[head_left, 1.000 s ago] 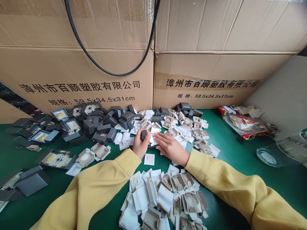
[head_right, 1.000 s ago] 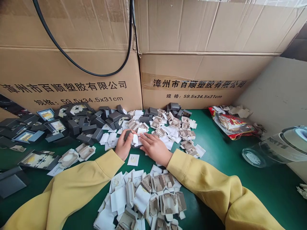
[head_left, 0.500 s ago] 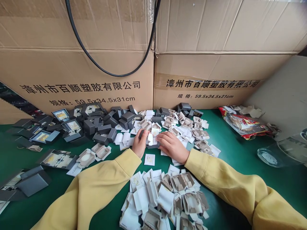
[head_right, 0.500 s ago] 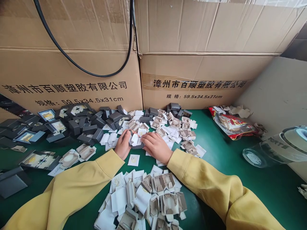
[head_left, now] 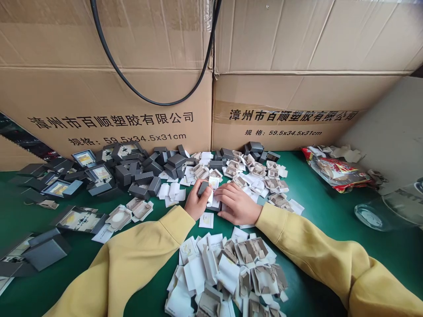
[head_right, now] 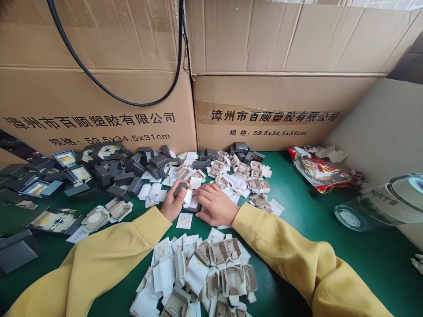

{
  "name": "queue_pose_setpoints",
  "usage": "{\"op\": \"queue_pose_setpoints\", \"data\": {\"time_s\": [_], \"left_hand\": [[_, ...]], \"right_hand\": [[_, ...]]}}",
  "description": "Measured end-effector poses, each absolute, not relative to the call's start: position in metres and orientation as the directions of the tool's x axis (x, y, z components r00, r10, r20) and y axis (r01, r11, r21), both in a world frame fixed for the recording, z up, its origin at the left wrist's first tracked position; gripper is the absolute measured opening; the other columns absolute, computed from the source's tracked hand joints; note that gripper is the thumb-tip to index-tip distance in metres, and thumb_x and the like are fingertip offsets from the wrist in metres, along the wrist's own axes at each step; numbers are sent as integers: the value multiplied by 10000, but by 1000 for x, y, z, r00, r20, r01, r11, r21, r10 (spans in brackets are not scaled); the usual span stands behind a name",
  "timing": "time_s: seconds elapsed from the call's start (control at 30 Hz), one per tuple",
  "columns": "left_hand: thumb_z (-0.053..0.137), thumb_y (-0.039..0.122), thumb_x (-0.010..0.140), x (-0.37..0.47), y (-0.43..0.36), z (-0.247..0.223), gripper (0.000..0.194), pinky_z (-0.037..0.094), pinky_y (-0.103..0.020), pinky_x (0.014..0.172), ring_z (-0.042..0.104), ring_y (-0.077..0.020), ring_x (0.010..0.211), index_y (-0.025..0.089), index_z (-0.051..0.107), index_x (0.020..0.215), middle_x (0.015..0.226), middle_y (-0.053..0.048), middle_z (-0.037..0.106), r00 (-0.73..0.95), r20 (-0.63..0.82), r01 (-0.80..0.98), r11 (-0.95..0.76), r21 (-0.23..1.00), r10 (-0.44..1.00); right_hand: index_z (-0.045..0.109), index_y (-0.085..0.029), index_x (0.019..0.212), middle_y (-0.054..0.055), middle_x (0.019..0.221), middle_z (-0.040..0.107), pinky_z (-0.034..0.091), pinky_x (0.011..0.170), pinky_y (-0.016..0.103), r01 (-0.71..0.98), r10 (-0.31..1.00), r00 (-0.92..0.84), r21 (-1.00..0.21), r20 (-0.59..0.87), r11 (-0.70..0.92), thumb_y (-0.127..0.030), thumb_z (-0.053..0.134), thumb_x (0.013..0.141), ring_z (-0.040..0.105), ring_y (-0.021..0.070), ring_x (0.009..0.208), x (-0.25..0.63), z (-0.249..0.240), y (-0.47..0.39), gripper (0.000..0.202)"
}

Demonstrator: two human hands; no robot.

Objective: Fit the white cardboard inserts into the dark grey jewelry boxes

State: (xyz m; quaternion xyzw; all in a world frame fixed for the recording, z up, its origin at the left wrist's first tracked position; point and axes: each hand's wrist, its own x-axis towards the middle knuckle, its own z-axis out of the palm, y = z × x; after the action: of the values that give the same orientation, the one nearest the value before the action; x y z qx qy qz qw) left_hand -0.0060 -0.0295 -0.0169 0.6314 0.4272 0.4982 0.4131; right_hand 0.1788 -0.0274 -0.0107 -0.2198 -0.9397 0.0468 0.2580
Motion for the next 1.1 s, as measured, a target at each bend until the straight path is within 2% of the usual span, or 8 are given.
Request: {"op": "queue_pose_setpoints", "data": {"time_s": [0.17, 0.3, 0.47, 0.7, 0.83, 1.1], "left_hand": [[407, 506, 828, -3, -32, -17, 322, 392, -243, 607, 435, -105, 617, 187, 427, 868, 749, 2, 483, 154, 275, 189, -301, 935, 949], [432, 468, 827, 1, -34, -17, 280, 407, -253, 682, 463, -115, 676, 196, 411, 889, 792, -3, 483, 150, 290, 209, -317, 925, 945], [434, 481, 821, 5, -38, -18, 298, 411, -266, 718, 473, -136, 735, 196, 419, 907, 838, -17, 477, 139, 321, 221, -345, 912, 937], [411, 520, 822, 5, -36, -18, 350, 393, -301, 844, 499, -175, 899, 191, 439, 937, 931, -51, 491, 174, 386, 189, -415, 890, 906], [418, 531, 815, 4, -36, -17, 366, 401, -298, 814, 503, -173, 872, 188, 440, 941, 929, -51, 492, 161, 362, 206, -390, 897, 918], [439, 550, 797, 4, -36, -19, 382, 412, -298, 775, 502, -169, 822, 189, 446, 921, 899, -48, 502, 159, 328, 216, -357, 909, 931]], "right_hand": [[479, -167, 1042, 124, 1046, 554, 417, 848, 415, 418, 576, -650, -400, 496, 815, -429, 492, 840, 483, 239, 983, 172, -12, -31, 331], [458, -168, 1065, 127, 1041, 550, 442, 824, 386, 473, 662, -572, -465, 484, 748, -385, 482, 861, 506, 226, 949, 165, -16, -33, 300], [456, -197, 1060, 106, 1050, 567, 453, 834, 370, 429, 666, -531, -511, 524, 745, -382, 533, 835, 519, 214, 968, 163, -14, -34, 301], [490, -192, 1056, 94, 1001, 582, 455, 799, 356, 410, 663, -524, -525, 534, 746, -356, 534, 840, 518, 202, 904, 164, -12, -35, 276], [512, -188, 1067, 91, 1006, 565, 440, 830, 364, 394, 629, -548, -494, 551, 775, -306, 511, 850, 494, 199, 922, 165, -14, -34, 247], [550, -190, 907, 88, 930, 537, 444, 777, 379, 454, 590, -579, -379, 563, 807, -289, 508, 820, 446, 207, 854, 164, -17, -30, 138]]}}
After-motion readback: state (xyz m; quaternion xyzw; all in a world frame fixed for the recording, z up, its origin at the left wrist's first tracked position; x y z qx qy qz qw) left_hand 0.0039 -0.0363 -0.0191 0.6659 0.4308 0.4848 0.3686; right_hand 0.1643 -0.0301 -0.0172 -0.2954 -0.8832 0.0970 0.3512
